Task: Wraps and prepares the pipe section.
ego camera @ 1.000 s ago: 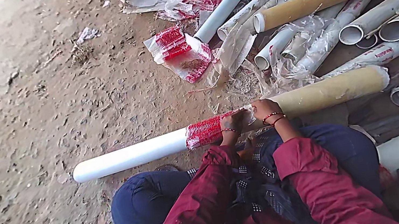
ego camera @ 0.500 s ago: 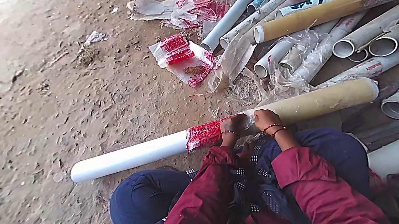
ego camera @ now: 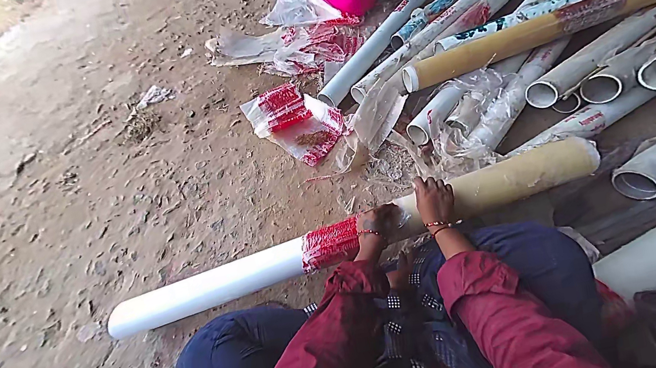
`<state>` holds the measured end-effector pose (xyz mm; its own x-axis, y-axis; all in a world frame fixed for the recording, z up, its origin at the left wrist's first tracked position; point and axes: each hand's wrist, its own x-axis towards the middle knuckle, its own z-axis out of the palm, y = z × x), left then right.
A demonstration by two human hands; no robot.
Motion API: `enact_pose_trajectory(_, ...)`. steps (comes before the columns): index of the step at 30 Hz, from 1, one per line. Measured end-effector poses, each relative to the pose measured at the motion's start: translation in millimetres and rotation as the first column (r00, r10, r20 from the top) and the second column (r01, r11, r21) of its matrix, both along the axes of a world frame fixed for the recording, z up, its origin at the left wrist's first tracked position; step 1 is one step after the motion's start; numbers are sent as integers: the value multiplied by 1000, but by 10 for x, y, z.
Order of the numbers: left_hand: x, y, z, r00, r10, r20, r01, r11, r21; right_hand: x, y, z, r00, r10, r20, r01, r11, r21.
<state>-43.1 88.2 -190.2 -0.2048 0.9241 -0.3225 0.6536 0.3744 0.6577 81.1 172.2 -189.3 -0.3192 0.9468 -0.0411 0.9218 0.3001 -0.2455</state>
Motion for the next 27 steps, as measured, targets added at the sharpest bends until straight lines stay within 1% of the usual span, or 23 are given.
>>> enact_pose_trajectory(3,49,-25,27,999,21,47,-23,999,38,-78,24,-157,1000,23,3,-23,998,-50)
enact_pose_trajectory(5,66,22,70,998,44,39,-43,999,-25,-82,10,-191,999,31,-44,-34,998,-57)
enact_pose_trajectory(8,105,190,191,998,61,-3,-60,983,-174,-56,28,-261,993,38,-109,-34,999,34)
enact_pose_trajectory(9,117,236,226,998,59,-18,-62,975,-215,-57,28,-264,991,27,-131,-21,999,42)
enact_pose_trajectory(11,118,279,235,999,41,-31,-47,973,-226,-79,16,-179,984,-41,-174,38,999,-23)
enact_pose_trajectory(13,78,238,127,999,45,5,-44,989,-138,-104,-29,19,969,-149,-197,113,977,-182)
enact_pose_trajectory(15,29,166,-42,997,50,66,-53,998,41,-110,-35,228,964,-205,-170,122,908,-401)
enact_pose_trajectory(17,8,88,-272,991,38,130,-70,964,257,-93,-22,308,979,-168,-112,85,846,-526)
enact_pose_trajectory(19,7,70,-398,988,15,153,-74,920,384,-85,-21,366,994,-105,-31,70,830,-553)
enact_pose_trajectory(21,25,59,-443,987,6,160,-73,907,414,-64,-39,391,999,-45,21,49,827,-561)
enact_pose_trajectory(22,27,63,-437,986,8,169,-77,912,402,-57,-38,398,999,-21,36,38,823,-567)
enact_pose_trajectory(27,17,80,-428,980,24,199,-100,918,383,-25,-5,411,997,44,58,0,793,-609)
